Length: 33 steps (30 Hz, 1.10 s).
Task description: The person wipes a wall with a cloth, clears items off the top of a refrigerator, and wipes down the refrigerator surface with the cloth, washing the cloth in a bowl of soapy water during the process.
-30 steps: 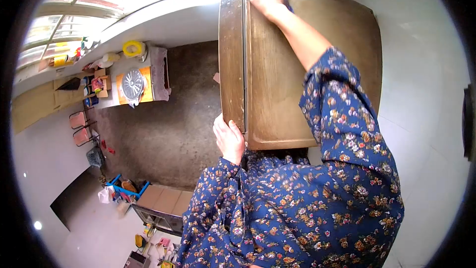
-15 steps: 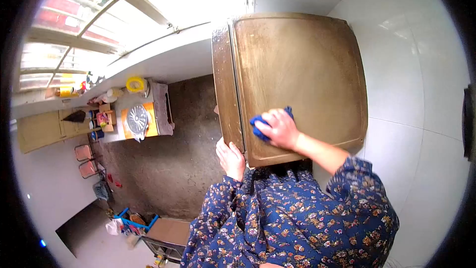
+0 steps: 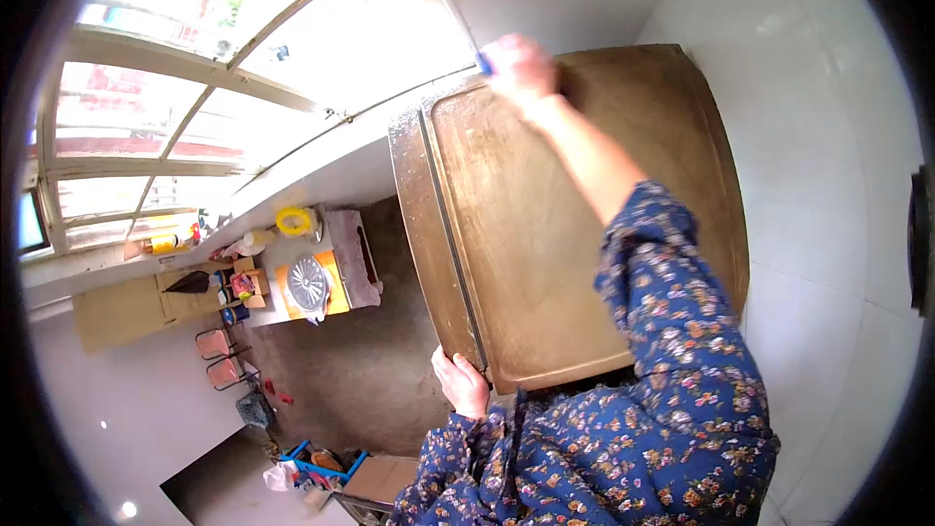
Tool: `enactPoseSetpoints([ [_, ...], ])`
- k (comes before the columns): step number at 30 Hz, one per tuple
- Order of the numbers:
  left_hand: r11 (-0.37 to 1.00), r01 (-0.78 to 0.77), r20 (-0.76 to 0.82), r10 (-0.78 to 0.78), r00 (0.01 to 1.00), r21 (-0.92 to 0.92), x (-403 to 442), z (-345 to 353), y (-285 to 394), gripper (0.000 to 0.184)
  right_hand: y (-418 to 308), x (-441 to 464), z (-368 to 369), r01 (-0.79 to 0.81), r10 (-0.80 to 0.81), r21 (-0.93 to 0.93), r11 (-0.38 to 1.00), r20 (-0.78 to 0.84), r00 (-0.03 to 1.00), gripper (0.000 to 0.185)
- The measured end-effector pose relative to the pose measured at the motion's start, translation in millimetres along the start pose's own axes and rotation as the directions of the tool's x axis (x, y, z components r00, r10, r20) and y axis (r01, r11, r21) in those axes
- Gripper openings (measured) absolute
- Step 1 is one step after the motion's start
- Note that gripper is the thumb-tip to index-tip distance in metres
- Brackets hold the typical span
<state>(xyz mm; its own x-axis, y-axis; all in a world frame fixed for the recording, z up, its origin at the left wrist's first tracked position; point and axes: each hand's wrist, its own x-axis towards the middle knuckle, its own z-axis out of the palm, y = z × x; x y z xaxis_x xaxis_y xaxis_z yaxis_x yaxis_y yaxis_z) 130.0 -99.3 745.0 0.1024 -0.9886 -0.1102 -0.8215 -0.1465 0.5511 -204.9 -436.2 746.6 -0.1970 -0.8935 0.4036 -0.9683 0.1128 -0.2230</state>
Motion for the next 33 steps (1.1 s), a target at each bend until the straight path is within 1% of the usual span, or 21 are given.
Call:
enactPoseSetpoints([
  [1,1.0,0.002,0.0,-0.002,1.0,0.01,-1.4,-0.1,-0.4,0.038,28.1,-4.9,-28.7,-0.113,0.12,-0.081,0.99,0.08,0.99,0.021],
  [2,1.0,-0.002,-0.003,0.002,1.0,0.016,-0.1,1.1,-1.7,0.038,68.3,-6.3,-40.2,-0.234,0.238,-0.053,0.971,0.12,0.964,0.024],
  [3,0.999,-0.035,-0.006,0.035,0.999,0.004,0.4,2.5,-6.0,0.038,105.7,-13.6,-45.9,-0.277,0.286,-0.195,0.941,0.021,0.958,0.026],
  [5,0.998,-0.055,-0.009,0.055,0.998,0.012,3.3,3.6,-4.4,0.038,153.0,-28.8,-64.1,-0.383,0.373,-0.276,0.882,-0.089,0.924,0.029],
  [6,0.998,-0.059,-0.008,0.059,0.998,0.022,0.9,1.4,-3.6,0.038,151.9,-30.6,-69.3,-0.435,0.401,-0.314,0.844,-0.17,0.9,0.029],
  [9,0.999,-0.038,-0.019,0.038,0.999,0.006,1.4,3.8,-4.8,0.037,108.8,-13.3,-55.7,-0.639,0.637,-0.262,0.723,-0.108,0.764,0.03],
  [11,0.995,-0.089,-0.007,0.089,0.996,-0.048,2.8,1.3,-6.0,0.036,53.0,-6.6,-31.7,-0.512,0.531,-0.194,0.837,0.06,0.845,0.034],
  [12,0.997,-0.069,0.001,0.069,0.998,-0.036,2.7,1.1,-3.3,0.036,10.1,-3.4,-41.2,-0.413,0.41,-0.036,0.91,0.236,0.881,0.037],
  [14,0.999,-0.047,0.006,0.047,0.999,0.0,1.3,1.9,-4.2,0.037,-65.1,-3.8,10.1,-0.27,0.261,0.118,0.956,0.086,0.961,0.031],
  [16,0.999,-0.043,0.003,0.043,0.999,0.016,4.5,2.9,-8.3,0.037,-117.1,-0.3,52.2,-0.149,0.172,0.196,0.969,-0.109,0.979,0.028],
  [17,0.999,-0.033,0.008,0.033,0.999,0.021,0.8,3.7,-8.2,0.037,-122.0,-2.1,53.5,-0.083,0.111,0.206,0.975,-0.128,0.986,0.029],
  [20,0.998,-0.045,-0.015,0.046,0.999,0.052,0.1,6.6,-11.2,0.037,-78.1,-13.7,9.9,0.117,-0.129,0.189,0.975,0.054,0.99,0.026],
  [21,0.998,-0.044,-0.012,0.044,0.999,0.045,0.9,6.6,-9.0,0.037,-50.7,-12.5,7.6,0.143,-0.146,0.032,0.989,0.166,0.975,0.024],
  [22,0.998,-0.035,-0.007,0.036,0.999,0.044,0.1,4.8,-7.4,0.037,-21.0,-25.6,-16.8,-0.05,0.03,0.103,0.993,0.185,0.982,0.02],
  [23,0.999,-0.027,-0.006,0.027,1.0,0.042,-0.1,3.3,-5.5,0.037,19.4,-35.3,-35.9,-0.153,0.136,0.095,0.984,0.162,0.977,0.021],
  [26,0.997,-0.074,-0.025,0.075,0.997,0.037,1.3,6.1,-9.5,0.037,132.5,-73.7,-82.3,-0.407,0.415,-0.22,0.886,-0.013,0.91,0.03],
  [27,0.997,-0.067,-0.031,0.068,0.997,0.036,0.8,6.9,-9.5,0.037,158.3,-86.7,-93.6,-0.488,0.489,-0.26,0.833,-0.069,0.87,0.031],
  [30,0.998,-0.057,-0.021,0.057,0.998,0.025,1.8,4.7,-5.4,0.037,148.0,-83.8,-89.4,-0.653,0.635,-0.324,0.685,-0.174,0.753,0.032],
  [31,0.998,-0.059,-0.026,0.059,0.998,0.025,0.1,5.5,-5.6,0.037,129.8,-76.1,-79.9,-0.656,0.634,-0.283,0.699,-0.179,0.752,0.03],
  [32,0.997,-0.067,-0.032,0.068,0.997,0.028,0.3,5.6,-6.9,0.037,105.5,-66.3,-76.4,-0.624,0.634,-0.125,0.771,0.063,0.771,0.027],
  [33,0.997,-0.076,-0.042,0.078,0.996,0.029,1.9,7.1,-7.2,0.037,61.7,-65.6,-69.7,-0.517,0.518,-0.041,0.855,0.047,0.854,0.024],
])
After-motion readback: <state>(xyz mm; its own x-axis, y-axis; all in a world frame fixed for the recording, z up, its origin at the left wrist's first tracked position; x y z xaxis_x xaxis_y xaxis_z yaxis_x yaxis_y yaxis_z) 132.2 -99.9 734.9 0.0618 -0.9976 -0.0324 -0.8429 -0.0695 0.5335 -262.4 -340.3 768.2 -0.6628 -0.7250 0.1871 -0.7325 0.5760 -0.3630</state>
